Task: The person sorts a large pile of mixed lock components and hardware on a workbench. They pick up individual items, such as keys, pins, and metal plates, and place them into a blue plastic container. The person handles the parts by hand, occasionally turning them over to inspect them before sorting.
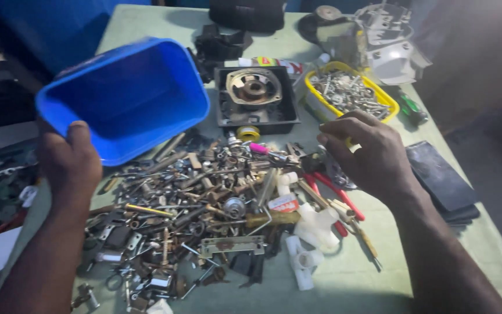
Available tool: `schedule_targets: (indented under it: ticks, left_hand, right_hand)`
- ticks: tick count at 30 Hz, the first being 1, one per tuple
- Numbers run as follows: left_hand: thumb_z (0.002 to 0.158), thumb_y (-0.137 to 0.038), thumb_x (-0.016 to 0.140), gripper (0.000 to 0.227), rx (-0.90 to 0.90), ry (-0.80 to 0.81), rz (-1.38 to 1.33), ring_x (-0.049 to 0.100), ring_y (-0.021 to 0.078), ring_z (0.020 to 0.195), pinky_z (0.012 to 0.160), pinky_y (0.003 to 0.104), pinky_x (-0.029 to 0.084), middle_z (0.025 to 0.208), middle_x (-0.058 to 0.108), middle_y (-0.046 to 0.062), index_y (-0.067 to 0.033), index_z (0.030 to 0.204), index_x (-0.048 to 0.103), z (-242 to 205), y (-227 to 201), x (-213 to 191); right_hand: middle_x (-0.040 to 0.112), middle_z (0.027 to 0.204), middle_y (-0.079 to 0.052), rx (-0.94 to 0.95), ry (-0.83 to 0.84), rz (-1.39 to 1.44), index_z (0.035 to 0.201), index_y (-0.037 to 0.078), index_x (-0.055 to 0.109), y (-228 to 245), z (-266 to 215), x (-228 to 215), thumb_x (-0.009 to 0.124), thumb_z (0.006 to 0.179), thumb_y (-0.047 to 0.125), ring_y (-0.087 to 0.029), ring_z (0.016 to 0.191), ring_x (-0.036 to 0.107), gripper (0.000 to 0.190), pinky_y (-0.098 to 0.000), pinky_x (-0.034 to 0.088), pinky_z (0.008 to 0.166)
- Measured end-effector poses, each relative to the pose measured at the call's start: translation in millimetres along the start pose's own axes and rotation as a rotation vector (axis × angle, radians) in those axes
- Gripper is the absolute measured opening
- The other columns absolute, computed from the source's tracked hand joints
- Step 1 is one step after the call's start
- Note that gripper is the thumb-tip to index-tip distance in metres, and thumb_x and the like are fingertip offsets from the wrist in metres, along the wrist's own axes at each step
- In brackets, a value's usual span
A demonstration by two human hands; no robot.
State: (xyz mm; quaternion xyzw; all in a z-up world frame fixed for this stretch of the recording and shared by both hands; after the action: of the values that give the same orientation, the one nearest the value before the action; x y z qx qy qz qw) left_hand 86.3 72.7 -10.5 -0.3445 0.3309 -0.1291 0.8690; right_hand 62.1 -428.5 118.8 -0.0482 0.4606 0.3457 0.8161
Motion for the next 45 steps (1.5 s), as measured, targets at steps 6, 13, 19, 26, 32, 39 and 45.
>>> schedule_targets:
  ticks: [6,13,19,26,32,39,45]
  left_hand:
    - [0.106,-0.010,0.051,0.045,0.233,-0.012,-0.178,0.067,0.0470,0.100,0.088,0.056,0.049,0.118,0.071,0.027,0.0035,0.149,0.056,-5.5,-49.0,-12.4]
    - [0.103,-0.012,0.052,0.054,0.190,0.019,-0.167,0.064,0.0540,0.115,0.095,0.060,0.047,0.134,0.068,0.033,-0.0005,0.156,0.048,-2.7,-51.3,-16.7]
    - [0.104,-0.012,0.051,0.055,0.200,0.025,-0.192,0.065,0.0499,0.121,0.099,0.056,0.047,0.140,0.066,0.032,0.0030,0.156,0.047,1.4,-54.7,-13.9]
    - [0.101,-0.011,0.051,0.046,0.200,0.049,-0.236,0.065,0.0397,0.105,0.091,0.053,0.049,0.126,0.068,0.021,-0.0044,0.147,0.054,-0.8,-68.9,-22.0]
    - [0.102,-0.010,0.054,0.050,0.174,0.025,-0.249,0.067,0.0363,0.108,0.093,0.050,0.051,0.130,0.070,0.018,-0.0057,0.152,0.053,-0.4,-65.1,-26.2]
    - [0.104,-0.011,0.057,0.052,0.110,0.024,-0.288,0.069,0.0354,0.115,0.098,0.049,0.054,0.134,0.072,0.018,-0.0078,0.155,0.051,0.7,-51.4,-21.9]
    - [0.105,-0.011,0.063,0.055,0.125,-0.008,-0.409,0.065,0.0355,0.133,0.110,0.044,0.050,0.146,0.065,0.027,0.0027,0.155,0.046,0.0,-39.2,-21.6]
  right_hand:
    - [0.081,0.106,-0.006,0.091,0.227,-0.037,0.110,0.012,0.084,6.9,31.2,37.5,0.074,0.100,0.025,-0.022,0.089,0.074,0.019,-0.0425,0.061,0.076]
    - [0.075,0.105,-0.005,0.112,0.591,-0.106,0.118,0.023,0.082,0.8,10.6,107.5,0.069,0.099,0.045,-0.031,0.097,0.070,0.032,-0.0482,0.054,0.079]
    - [0.076,0.108,-0.005,0.142,0.517,-0.003,0.116,0.017,0.080,-5.6,10.8,105.8,0.071,0.098,0.038,-0.027,0.099,0.072,0.029,-0.0433,0.055,0.083]
    - [0.080,0.112,-0.002,0.450,0.366,0.069,0.113,0.017,0.080,-17.2,9.6,86.4,0.067,0.099,0.029,-0.023,0.096,0.073,0.023,-0.0401,0.056,0.086]
    - [0.082,0.091,-0.006,0.737,0.202,0.441,0.117,0.014,0.070,-8.8,2.5,84.6,0.052,0.109,0.013,-0.011,0.050,0.049,0.019,-0.0273,0.040,0.044]
    - [0.075,0.130,-0.013,-0.045,0.141,0.193,0.113,0.006,0.078,30.5,15.6,72.6,0.074,0.102,0.013,-0.028,0.119,0.073,0.014,-0.0419,0.058,0.102]
    - [0.064,0.151,-0.011,-0.197,0.629,0.199,0.133,0.017,0.075,62.5,-4.9,102.7,0.068,0.089,0.017,-0.033,0.138,0.058,0.045,-0.0568,0.042,0.112]
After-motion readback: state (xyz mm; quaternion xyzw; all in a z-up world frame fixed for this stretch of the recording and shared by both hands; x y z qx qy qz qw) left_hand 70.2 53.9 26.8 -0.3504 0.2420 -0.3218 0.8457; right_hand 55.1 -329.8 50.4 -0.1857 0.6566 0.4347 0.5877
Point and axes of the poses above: each hand's wrist, its own z-axis towards the middle knuckle, its own x-axis out of the palm, y = z × x, the point moved 9 cm from there along z, towards the middle knuckle
